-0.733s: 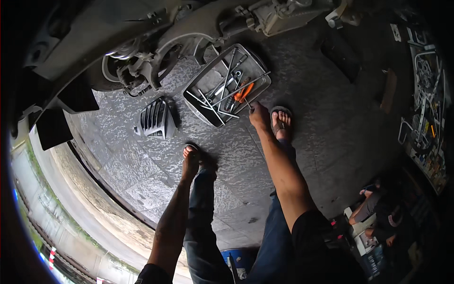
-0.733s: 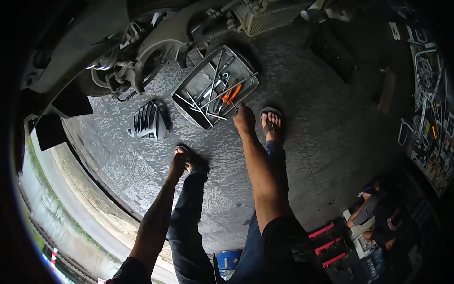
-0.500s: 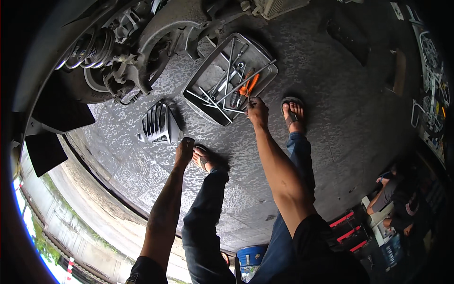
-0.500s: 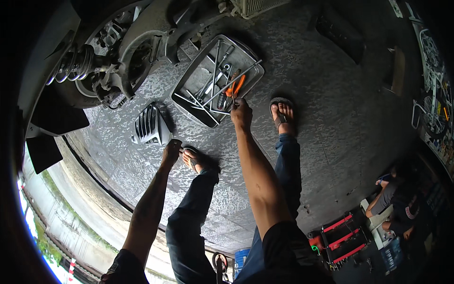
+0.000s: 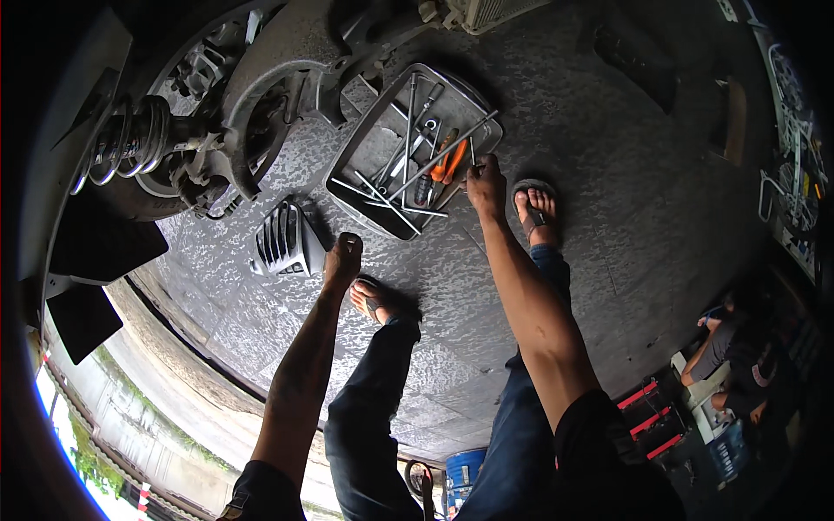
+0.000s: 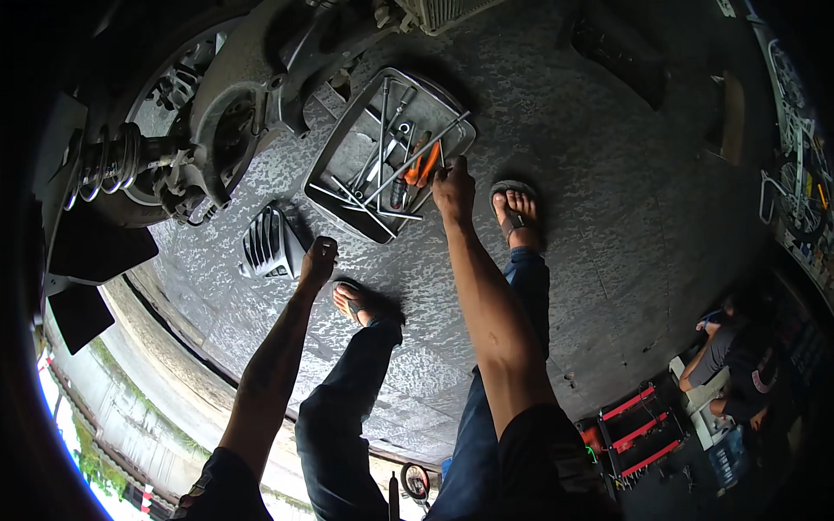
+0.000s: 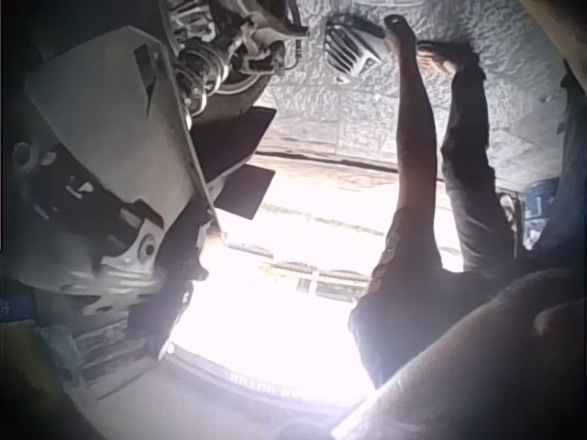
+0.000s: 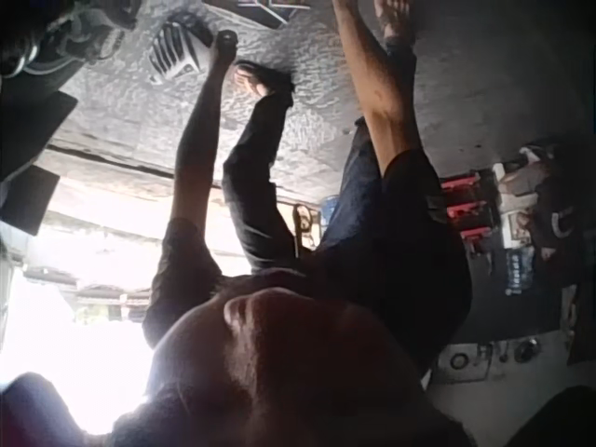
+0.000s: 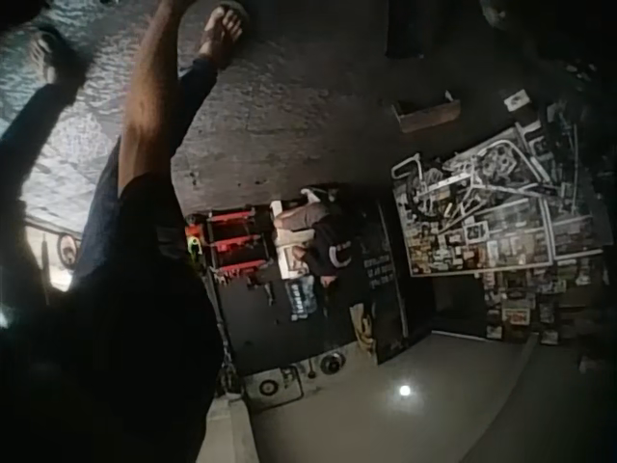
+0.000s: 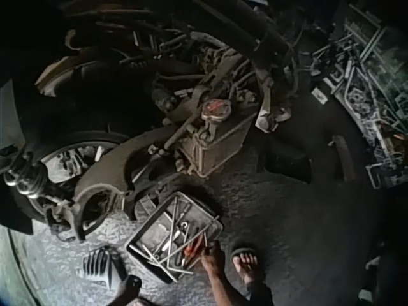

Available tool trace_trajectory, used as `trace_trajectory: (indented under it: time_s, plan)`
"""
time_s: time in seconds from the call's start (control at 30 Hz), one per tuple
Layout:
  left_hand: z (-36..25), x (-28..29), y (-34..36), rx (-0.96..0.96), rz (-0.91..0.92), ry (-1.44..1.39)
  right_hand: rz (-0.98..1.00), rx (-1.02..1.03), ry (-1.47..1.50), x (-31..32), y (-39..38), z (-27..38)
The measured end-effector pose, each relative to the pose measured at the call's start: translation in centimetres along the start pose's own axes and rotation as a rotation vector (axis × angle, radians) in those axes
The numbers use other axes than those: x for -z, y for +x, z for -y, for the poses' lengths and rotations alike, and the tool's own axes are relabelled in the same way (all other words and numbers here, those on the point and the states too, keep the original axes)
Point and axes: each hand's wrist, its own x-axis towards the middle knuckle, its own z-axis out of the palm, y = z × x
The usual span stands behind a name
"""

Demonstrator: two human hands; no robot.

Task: The person works on motorcycle components using hand tools, moves a tool tray and motorcycle parts, and repositions the motorcycle by hand.

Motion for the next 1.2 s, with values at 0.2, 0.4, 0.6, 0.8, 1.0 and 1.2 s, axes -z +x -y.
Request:
trace_trajectory:
  time_s: [0.2, 0.4, 0.6, 0.8, 1.0, 1.2]
  plan:
    - [-0.1, -0.7, 0.2, 0.036, -0.026, 0.048, -0.012, 0.03, -0.049, 2.2, 2.1, -1.0]
    - [-1.7, -1.2, -0.5, -0.011, -0.063, 0.164, -0.014, 0.067, -0.071, 3.2, 2.2, -1.3]
    - [-4.9, -1.6, -0.1, -0.025, -0.015, 0.202, -0.01, 0.133, -0.085, 3.5, 2.5, -3.0]
    - [-6.9, -1.9, -0.1, 0.066, 0.111, 0.063, 0.057, 0.067, -0.013, 3.3, 1.7, -3.1]
    - [-5.8, -3.3, -1.4, 0.068, 0.101, 0.047, 0.114, 0.072, -0.148, 3.8, -0.1, -2.1]
    - [-3.9, -5.2, -2.4, 0.02, 0.045, 0.113, 0.118, 0.058, -0.339, 4.7, 0.1, -0.3]
